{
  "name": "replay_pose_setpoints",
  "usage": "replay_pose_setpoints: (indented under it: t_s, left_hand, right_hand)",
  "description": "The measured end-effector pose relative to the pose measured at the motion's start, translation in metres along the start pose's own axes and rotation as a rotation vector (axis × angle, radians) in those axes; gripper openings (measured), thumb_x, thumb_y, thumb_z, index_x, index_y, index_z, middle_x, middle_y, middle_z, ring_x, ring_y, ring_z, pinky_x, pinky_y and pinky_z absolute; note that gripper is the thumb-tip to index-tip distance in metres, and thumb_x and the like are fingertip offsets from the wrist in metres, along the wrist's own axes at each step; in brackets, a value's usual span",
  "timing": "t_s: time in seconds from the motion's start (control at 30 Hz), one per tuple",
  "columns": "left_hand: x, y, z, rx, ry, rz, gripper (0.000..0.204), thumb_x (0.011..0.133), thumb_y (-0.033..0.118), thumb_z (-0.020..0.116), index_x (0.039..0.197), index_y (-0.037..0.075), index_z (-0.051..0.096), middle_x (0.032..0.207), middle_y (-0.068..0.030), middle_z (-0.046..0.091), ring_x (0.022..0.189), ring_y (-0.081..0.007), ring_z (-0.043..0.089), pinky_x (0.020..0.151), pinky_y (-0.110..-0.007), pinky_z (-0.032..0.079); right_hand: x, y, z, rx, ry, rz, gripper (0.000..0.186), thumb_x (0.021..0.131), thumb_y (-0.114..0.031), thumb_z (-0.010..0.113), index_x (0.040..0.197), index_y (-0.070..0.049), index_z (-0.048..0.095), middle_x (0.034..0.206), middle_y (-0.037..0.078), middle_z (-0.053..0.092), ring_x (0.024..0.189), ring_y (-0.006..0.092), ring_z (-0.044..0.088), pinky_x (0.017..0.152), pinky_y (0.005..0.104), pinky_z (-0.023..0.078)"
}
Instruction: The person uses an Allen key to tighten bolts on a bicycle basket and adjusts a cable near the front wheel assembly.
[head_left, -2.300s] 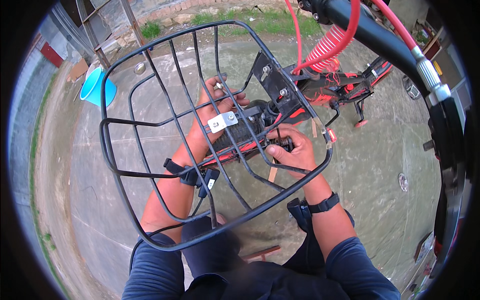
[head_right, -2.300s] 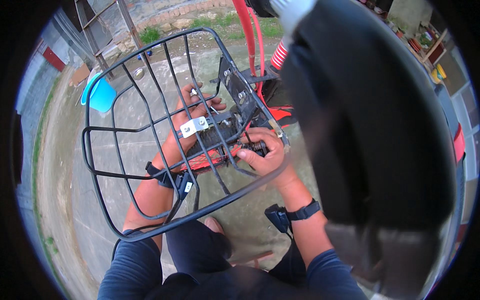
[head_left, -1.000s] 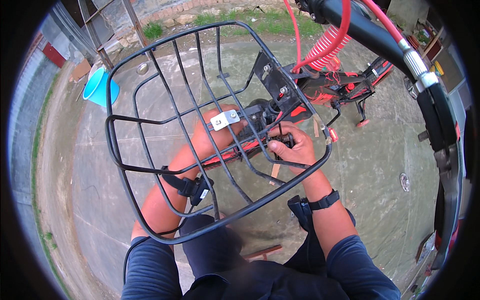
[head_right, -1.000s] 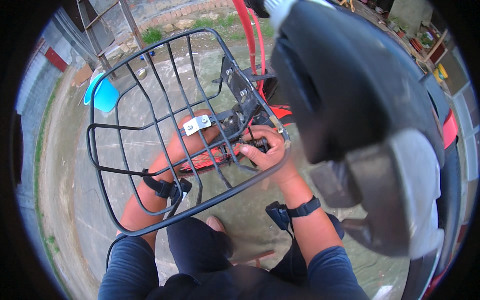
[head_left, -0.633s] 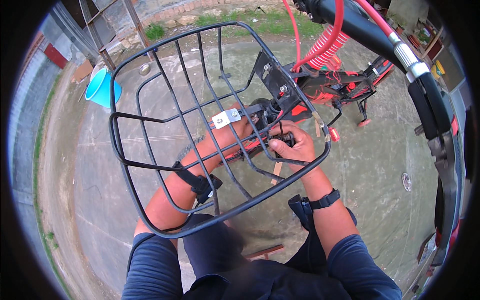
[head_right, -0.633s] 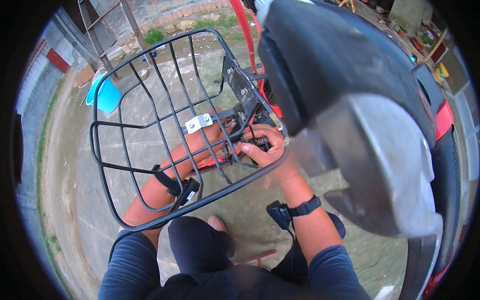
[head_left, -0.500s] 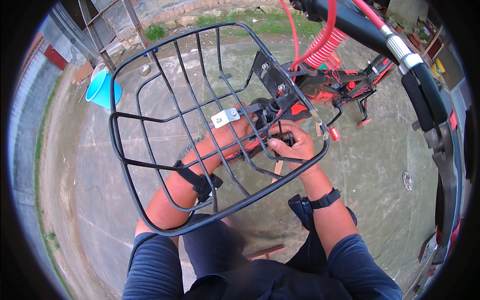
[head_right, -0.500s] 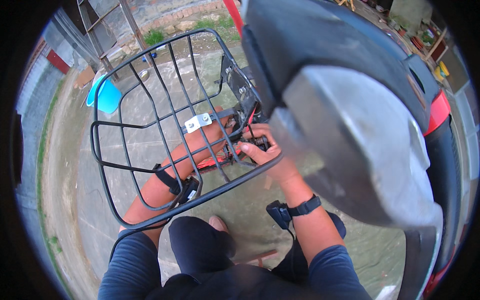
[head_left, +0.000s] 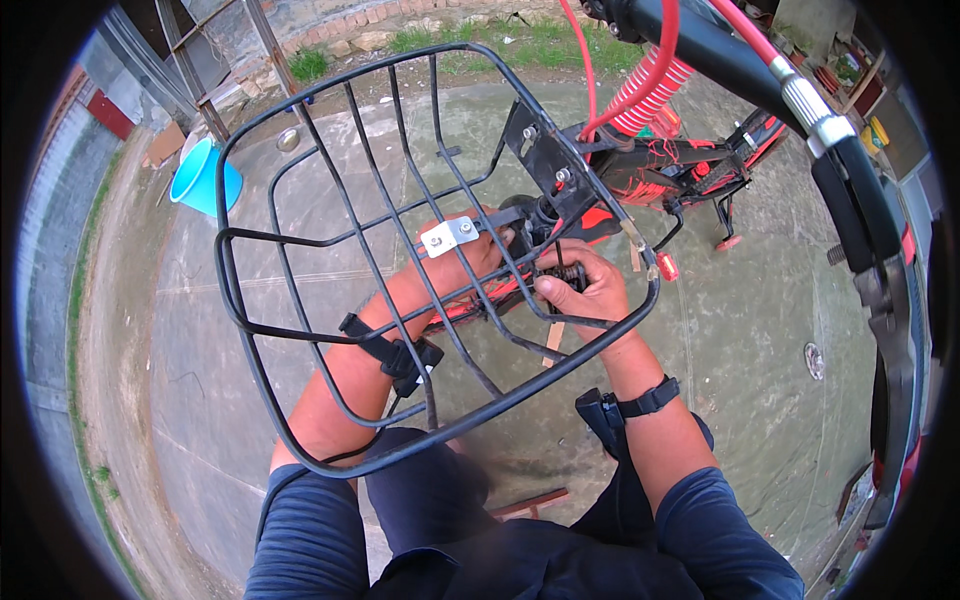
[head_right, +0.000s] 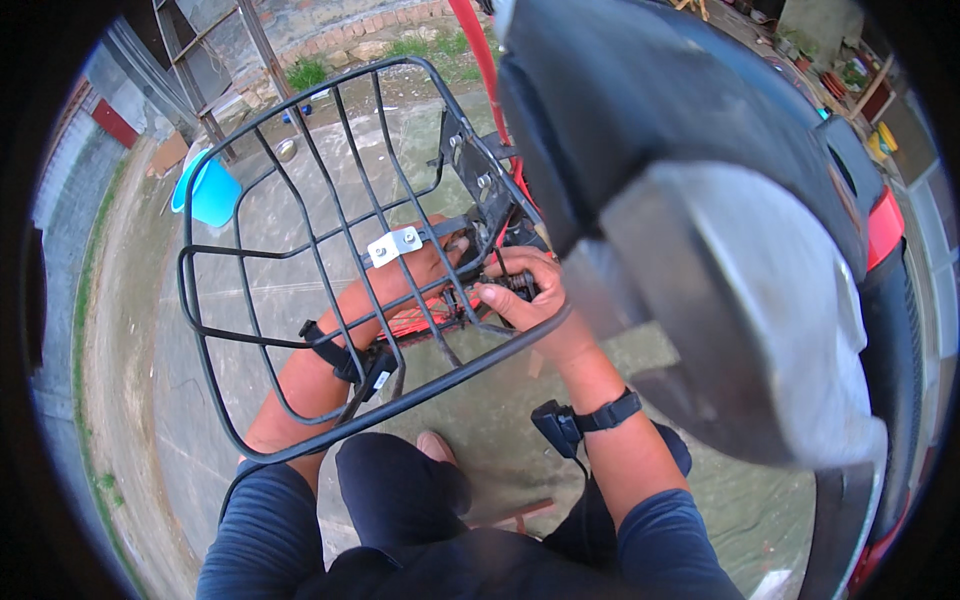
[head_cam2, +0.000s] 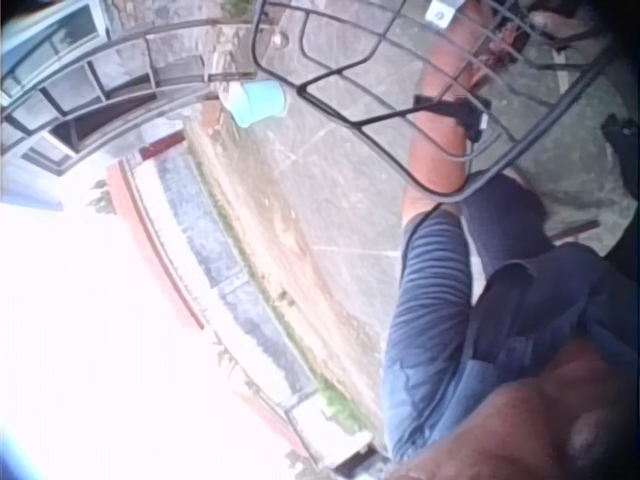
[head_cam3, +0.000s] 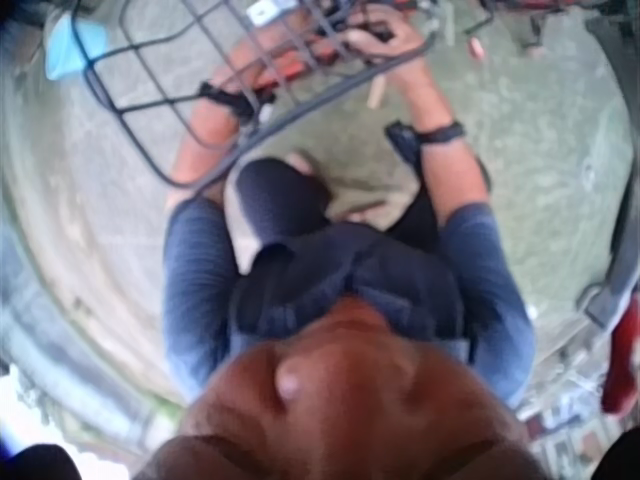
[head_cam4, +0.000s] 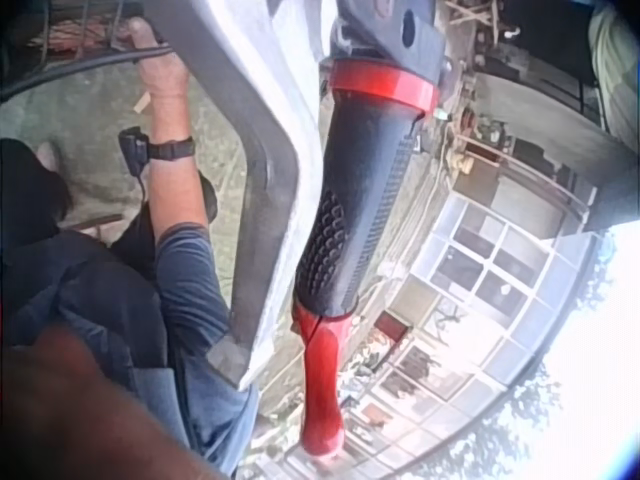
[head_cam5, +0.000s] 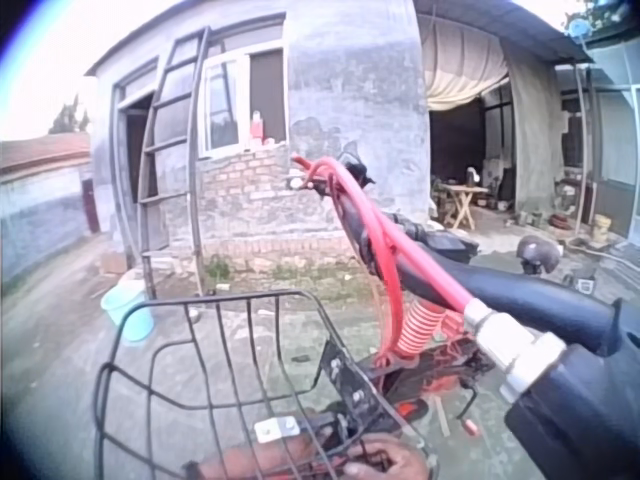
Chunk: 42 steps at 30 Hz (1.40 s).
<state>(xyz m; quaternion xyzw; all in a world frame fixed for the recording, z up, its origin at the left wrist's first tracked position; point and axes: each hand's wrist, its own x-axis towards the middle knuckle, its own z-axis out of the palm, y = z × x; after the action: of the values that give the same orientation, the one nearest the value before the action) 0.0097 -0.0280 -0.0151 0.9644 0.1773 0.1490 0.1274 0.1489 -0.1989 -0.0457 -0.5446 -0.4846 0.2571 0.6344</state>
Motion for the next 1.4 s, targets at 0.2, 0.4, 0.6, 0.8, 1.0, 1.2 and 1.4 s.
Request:
replay_pose_setpoints:
  t_s: [0.2, 0.4, 0.6, 0.8, 1.0, 1.2, 1.4]
  left_hand:
    - [-0.005, 0.001, 0.001, 0.087, -0.06, -0.015, 0.022, 0.089, 0.023, 0.06, 0.103, 0.007, 0.063, 0.089, -0.0136, 0.065, 0.083, -0.0324, 0.068, 0.067, -0.042, 0.054]
    - [-0.006, 0.003, -0.003, 0.069, -0.007, 0.047, 0.021, 0.09, 0.023, 0.059, 0.103, 0.007, 0.063, 0.09, -0.0137, 0.065, 0.08, -0.0325, 0.068, 0.066, -0.043, 0.054]
    - [-0.003, 0.0, -0.002, -0.01, -0.028, 0.007, 0.02, 0.093, 0.024, 0.057, 0.097, 0.005, 0.064, 0.086, -0.0156, 0.064, 0.076, -0.0348, 0.065, 0.064, -0.044, 0.052]
    - [-0.011, 0.014, -0.014, -0.012, -0.036, -0.175, 0.023, 0.094, 0.027, 0.056, 0.09, 0.006, 0.065, 0.078, -0.0151, 0.063, 0.073, -0.0333, 0.066, 0.063, -0.044, 0.052]
    - [-0.05, 0.004, -0.028, 0.181, 0.167, -0.157, 0.021, 0.091, 0.023, 0.056, 0.087, 0.003, 0.062, 0.077, -0.017, 0.06, 0.073, -0.0383, 0.064, 0.063, -0.046, 0.052]
    - [-0.087, -0.007, -0.055, 0.008, 0.144, -0.439, 0.027, 0.096, 0.026, 0.053, 0.086, 0.0, 0.055, 0.066, -0.0204, 0.055, 0.07, -0.0466, 0.059, 0.064, -0.049, 0.049]
    - [-0.103, -0.034, -0.075, -0.897, 0.24, -0.792, 0.03, 0.101, 0.033, 0.052, 0.093, 0.004, 0.058, 0.067, -0.0081, 0.063, 0.056, -0.0171, 0.059, 0.051, -0.026, 0.043]
  right_hand:
    - [-0.001, 0.001, 0.008, 0.095, 0.032, -0.001, 0.026, 0.084, -0.014, 0.078, 0.1, 0.002, 0.066, 0.11, 0.009, 0.06, 0.082, 0.0148, 0.065, 0.069, 0.0274, 0.056]
    - [-0.001, 0.0, 0.007, 0.052, 0.033, 0.011, 0.026, 0.084, -0.015, 0.078, 0.1, 0.002, 0.066, 0.11, 0.009, 0.06, 0.081, 0.0152, 0.066, 0.068, 0.028, 0.057]
    - [0.002, -0.002, 0.008, 0.054, 0.059, 0.031, 0.029, 0.078, -0.021, 0.079, 0.092, 0.001, 0.067, 0.104, 0.014, 0.067, 0.098, 0.0241, 0.063, 0.09, 0.0368, 0.048]
    - [0.002, 0.001, 0.006, 0.055, 0.056, 0.033, 0.029, 0.078, -0.02, 0.079, 0.092, 0.002, 0.067, 0.105, 0.015, 0.067, 0.097, 0.0242, 0.064, 0.088, 0.0364, 0.05]
    - [0.0, 0.006, 0.004, 0.019, -0.025, 0.002, 0.026, 0.084, -0.013, 0.077, 0.101, 0.003, 0.066, 0.11, 0.008, 0.058, 0.08, 0.0141, 0.065, 0.068, 0.0273, 0.055]
    - [-0.002, 0.004, 0.001, 0.014, 0.004, 0.025, 0.028, 0.081, -0.016, 0.079, 0.098, 0.002, 0.067, 0.109, 0.01, 0.061, 0.086, 0.018, 0.064, 0.076, 0.031, 0.053]
    - [-0.001, -0.002, 0.005, 0.047, 0.057, 0.02, 0.028, 0.078, -0.02, 0.08, 0.093, 0.001, 0.069, 0.106, 0.015, 0.068, 0.101, 0.0252, 0.064, 0.091, 0.0371, 0.049]
